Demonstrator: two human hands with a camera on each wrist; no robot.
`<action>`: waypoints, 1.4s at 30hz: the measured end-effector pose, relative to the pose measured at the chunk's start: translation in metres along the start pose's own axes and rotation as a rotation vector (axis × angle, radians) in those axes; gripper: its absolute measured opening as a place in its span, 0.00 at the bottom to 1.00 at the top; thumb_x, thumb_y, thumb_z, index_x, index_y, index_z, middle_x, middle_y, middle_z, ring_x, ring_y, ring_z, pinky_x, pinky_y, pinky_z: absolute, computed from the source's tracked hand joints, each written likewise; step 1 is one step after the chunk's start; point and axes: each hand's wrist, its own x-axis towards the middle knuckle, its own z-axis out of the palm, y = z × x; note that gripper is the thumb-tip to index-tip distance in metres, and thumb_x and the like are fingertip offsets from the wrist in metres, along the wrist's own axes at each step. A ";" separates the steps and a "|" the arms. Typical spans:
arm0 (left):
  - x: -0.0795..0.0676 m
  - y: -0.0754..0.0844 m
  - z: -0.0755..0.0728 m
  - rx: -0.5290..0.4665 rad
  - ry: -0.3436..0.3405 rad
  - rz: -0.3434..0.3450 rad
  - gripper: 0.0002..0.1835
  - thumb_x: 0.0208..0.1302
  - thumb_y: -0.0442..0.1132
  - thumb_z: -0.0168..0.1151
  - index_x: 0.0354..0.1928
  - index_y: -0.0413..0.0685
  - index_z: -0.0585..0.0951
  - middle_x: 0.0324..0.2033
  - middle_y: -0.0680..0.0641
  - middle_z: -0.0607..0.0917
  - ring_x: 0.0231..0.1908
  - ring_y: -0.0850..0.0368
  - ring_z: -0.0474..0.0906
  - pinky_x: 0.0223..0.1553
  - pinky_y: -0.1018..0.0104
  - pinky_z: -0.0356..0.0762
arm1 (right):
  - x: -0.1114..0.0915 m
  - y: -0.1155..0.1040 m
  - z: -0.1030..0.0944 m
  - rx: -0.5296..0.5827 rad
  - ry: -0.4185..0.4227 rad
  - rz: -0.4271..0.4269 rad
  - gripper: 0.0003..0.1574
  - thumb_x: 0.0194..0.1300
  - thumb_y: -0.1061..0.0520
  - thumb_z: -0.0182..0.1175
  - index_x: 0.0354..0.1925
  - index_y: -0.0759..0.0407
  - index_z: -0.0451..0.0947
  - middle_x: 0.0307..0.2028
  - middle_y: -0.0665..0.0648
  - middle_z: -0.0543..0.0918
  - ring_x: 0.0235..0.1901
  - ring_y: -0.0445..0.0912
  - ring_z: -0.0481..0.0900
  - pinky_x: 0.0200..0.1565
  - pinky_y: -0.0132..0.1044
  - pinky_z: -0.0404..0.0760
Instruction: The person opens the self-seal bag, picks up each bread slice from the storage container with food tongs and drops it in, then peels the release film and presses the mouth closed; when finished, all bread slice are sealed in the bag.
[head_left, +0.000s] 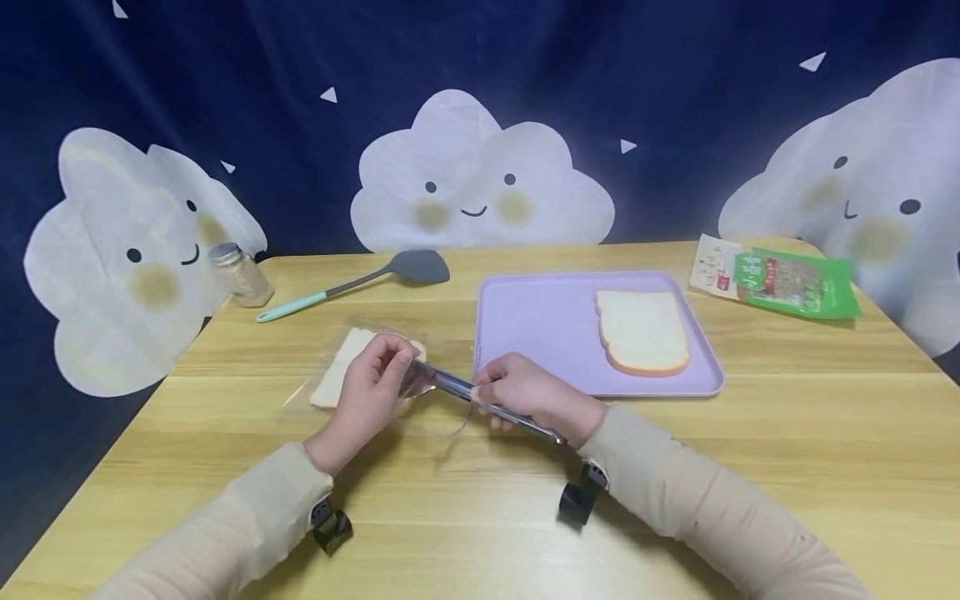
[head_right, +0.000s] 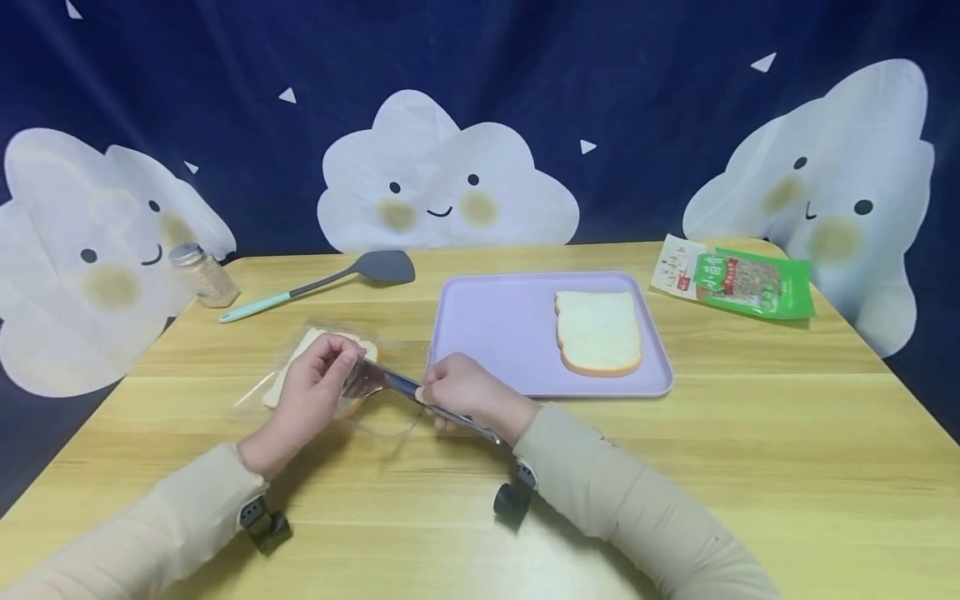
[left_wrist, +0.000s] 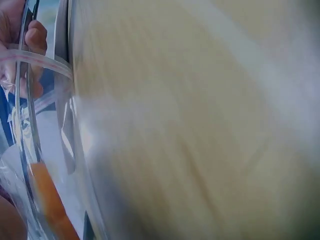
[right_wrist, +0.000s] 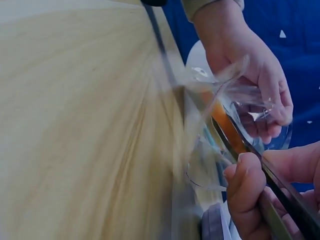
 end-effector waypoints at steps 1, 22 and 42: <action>0.001 -0.001 0.000 0.013 0.013 0.010 0.05 0.66 0.29 0.52 0.33 0.32 0.73 0.32 0.35 0.79 0.27 0.67 0.71 0.28 0.77 0.72 | 0.000 0.000 -0.001 0.004 -0.001 0.000 0.09 0.63 0.65 0.52 0.36 0.73 0.76 0.24 0.60 0.77 0.15 0.42 0.72 0.18 0.30 0.74; 0.024 -0.005 -0.021 0.088 0.177 -0.172 0.07 0.68 0.32 0.49 0.35 0.33 0.71 0.40 0.36 0.80 0.36 0.60 0.74 0.37 0.79 0.71 | 0.031 -0.016 0.001 -0.074 -0.044 0.062 0.09 0.64 0.63 0.54 0.33 0.71 0.75 0.19 0.58 0.75 0.13 0.42 0.72 0.18 0.30 0.74; 0.032 -0.015 -0.017 0.150 0.153 -0.072 0.07 0.67 0.32 0.52 0.34 0.33 0.74 0.27 0.45 0.75 0.26 0.66 0.65 0.28 0.78 0.64 | -0.018 0.014 -0.069 0.101 -0.084 -0.042 0.20 0.64 0.62 0.50 0.48 0.79 0.69 0.25 0.58 0.77 0.18 0.40 0.75 0.22 0.28 0.76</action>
